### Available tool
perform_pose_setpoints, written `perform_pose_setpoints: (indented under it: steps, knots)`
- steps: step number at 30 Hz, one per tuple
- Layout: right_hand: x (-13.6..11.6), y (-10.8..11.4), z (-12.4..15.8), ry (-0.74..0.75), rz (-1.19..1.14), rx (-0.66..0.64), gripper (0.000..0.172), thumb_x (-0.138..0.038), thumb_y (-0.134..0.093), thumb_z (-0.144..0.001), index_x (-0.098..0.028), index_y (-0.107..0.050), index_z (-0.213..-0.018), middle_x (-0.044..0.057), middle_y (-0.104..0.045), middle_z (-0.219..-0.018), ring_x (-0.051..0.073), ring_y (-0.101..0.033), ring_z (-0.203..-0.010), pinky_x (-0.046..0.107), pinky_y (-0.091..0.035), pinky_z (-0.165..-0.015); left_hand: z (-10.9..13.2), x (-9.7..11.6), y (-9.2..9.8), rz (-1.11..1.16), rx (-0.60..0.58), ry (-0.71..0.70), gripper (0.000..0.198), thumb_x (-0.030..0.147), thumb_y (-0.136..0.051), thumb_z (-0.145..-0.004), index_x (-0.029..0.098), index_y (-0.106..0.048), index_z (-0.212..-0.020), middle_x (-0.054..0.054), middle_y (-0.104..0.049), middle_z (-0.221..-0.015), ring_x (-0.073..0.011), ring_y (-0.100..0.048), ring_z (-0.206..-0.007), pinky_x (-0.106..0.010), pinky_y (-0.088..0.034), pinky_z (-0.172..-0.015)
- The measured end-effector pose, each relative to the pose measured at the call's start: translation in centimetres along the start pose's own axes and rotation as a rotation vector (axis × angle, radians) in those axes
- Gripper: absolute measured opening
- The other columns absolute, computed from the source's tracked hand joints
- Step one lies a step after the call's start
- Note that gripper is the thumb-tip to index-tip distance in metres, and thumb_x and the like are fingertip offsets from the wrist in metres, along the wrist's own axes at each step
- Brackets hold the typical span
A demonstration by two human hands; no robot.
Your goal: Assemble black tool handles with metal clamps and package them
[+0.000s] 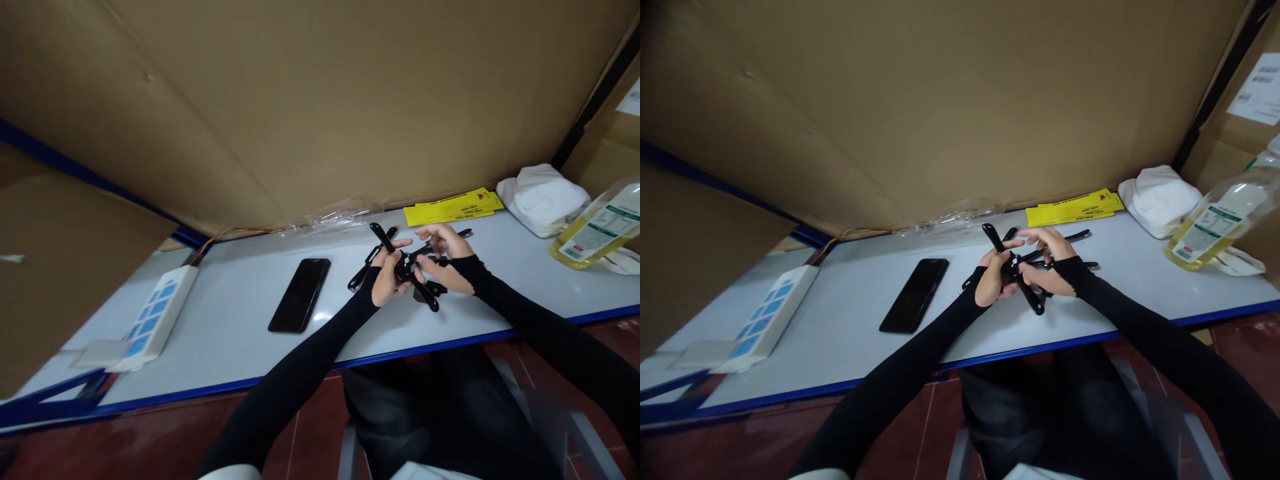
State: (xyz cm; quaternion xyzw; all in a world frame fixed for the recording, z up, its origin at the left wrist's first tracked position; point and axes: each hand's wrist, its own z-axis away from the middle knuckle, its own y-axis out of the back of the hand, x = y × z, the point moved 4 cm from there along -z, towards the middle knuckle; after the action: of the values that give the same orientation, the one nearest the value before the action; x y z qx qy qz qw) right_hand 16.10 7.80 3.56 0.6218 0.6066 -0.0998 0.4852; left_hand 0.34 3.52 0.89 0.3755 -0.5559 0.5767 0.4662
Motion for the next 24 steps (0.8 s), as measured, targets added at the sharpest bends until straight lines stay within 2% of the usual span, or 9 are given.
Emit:
perform_pose_setpoints:
  steps: [1, 3, 5, 8, 11, 12, 17, 20, 24]
  knots:
    - [-0.2, -0.2, 0.1, 0.008, -0.019, -0.044, 0.027, -0.026, -0.074, -0.089, -0.026, -0.078, -0.116, 0.008, -0.07, -0.11, 0.023, -0.057, -0.093, 0.032, -0.048, -0.067, 0.0, -0.1, 0.1, -0.012, 0.001, 0.019, 0.071, 0.048, -0.062, -0.09, 0.015, -0.043, -0.15, 0.007, -0.057, -0.054, -0.009, -0.033, -0.029, -0.018, -0.024, -0.032]
    - [-0.6, -0.8, 0.2, 0.045, -0.022, -0.094, 0.013, -0.024, -0.07, -0.091, -0.026, -0.079, -0.101, 0.007, -0.07, -0.104, 0.022, -0.056, -0.092, 0.033, -0.048, -0.071, -0.1, -0.4, 0.2, -0.025, -0.005, 0.059, 0.07, 0.047, -0.061, -0.09, 0.014, -0.043, -0.149, 0.008, -0.055, -0.052, -0.0087, -0.031, -0.027, -0.018, -0.021, -0.03]
    - [-0.6, -1.0, 0.4, 0.035, -0.015, -0.028, 0.011, -0.021, -0.069, -0.089, -0.024, -0.077, -0.094, 0.007, -0.07, -0.102, 0.021, -0.056, -0.09, 0.033, -0.048, -0.071, -0.3, -0.7, 0.2, -0.022, -0.015, 0.063, 0.071, 0.047, -0.061, -0.089, 0.014, -0.043, -0.15, 0.006, -0.057, -0.054, -0.0098, -0.035, -0.028, -0.018, -0.022, -0.029]
    - [-0.2, -1.0, 0.6, -0.044, -0.013, 0.071, 0.021, -0.022, -0.077, -0.081, -0.023, -0.077, -0.101, 0.007, -0.068, -0.101, 0.02, -0.056, -0.083, 0.031, -0.045, -0.063, -0.5, -0.6, 0.2, -0.019, 0.002, 0.013, 0.071, 0.045, -0.062, -0.089, 0.012, -0.044, -0.15, 0.006, -0.056, -0.056, -0.0143, -0.049, -0.032, -0.02, -0.03, -0.029]
    - [-0.3, -1.4, 0.6, -0.03, 0.002, 0.014, 0.009, -0.022, -0.072, -0.089, -0.025, -0.08, -0.091, 0.005, -0.069, -0.097, 0.018, -0.053, -0.078, 0.031, -0.045, -0.064, -0.5, -0.4, 0.1, -0.019, 0.004, -0.001, 0.074, 0.044, -0.062, -0.088, 0.011, -0.042, -0.151, 0.006, -0.055, -0.056, -0.017, -0.054, -0.035, -0.022, -0.034, -0.029]
    - [-0.3, -1.4, 0.7, -0.013, 0.005, -0.003, 0.015, -0.019, -0.068, -0.091, -0.026, -0.08, -0.088, 0.005, -0.07, -0.099, 0.018, -0.053, -0.079, 0.031, -0.046, -0.066, -0.5, -0.4, 0.1, -0.014, 0.003, 0.003, 0.075, 0.044, -0.062, -0.088, 0.011, -0.041, -0.151, 0.006, -0.056, -0.058, -0.0167, -0.053, -0.034, -0.022, -0.034, -0.028]
    - [-0.5, -1.1, 0.6, -0.029, 0.074, 0.011, 0.021, -0.018, -0.077, -0.085, -0.028, -0.081, -0.102, 0.008, -0.069, -0.11, 0.023, -0.053, -0.092, 0.034, -0.051, -0.074, -0.2, -0.1, 0.2, 0.001, 0.013, 0.009, 0.071, 0.043, -0.064, -0.087, 0.013, -0.044, -0.148, 0.004, -0.06, -0.063, -0.0141, -0.05, -0.033, -0.022, -0.034, -0.029]
    - [-0.7, -1.2, 0.6, -0.043, 0.06, -0.022, 0.014, -0.02, -0.074, -0.088, -0.029, -0.082, -0.096, 0.007, -0.07, -0.107, 0.024, -0.053, -0.093, 0.034, -0.051, -0.073, -0.3, -0.4, 0.3, 0.013, 0.024, 0.001, 0.071, 0.043, -0.066, -0.087, 0.014, -0.045, -0.148, 0.005, -0.058, -0.063, -0.0146, -0.052, -0.034, -0.022, -0.034, -0.03]
    - [-0.8, -1.1, 0.8, -0.074, 0.052, 0.008, 0.03, -0.02, -0.078, -0.082, -0.029, -0.08, -0.11, 0.009, -0.069, -0.111, 0.027, -0.054, -0.101, 0.034, -0.051, -0.07, -0.4, -0.7, 0.3, -0.007, 0.043, -0.013, 0.07, 0.042, -0.063, -0.088, 0.013, -0.043, -0.148, 0.007, -0.056, -0.059, -0.0169, -0.052, -0.033, -0.024, -0.035, -0.029]
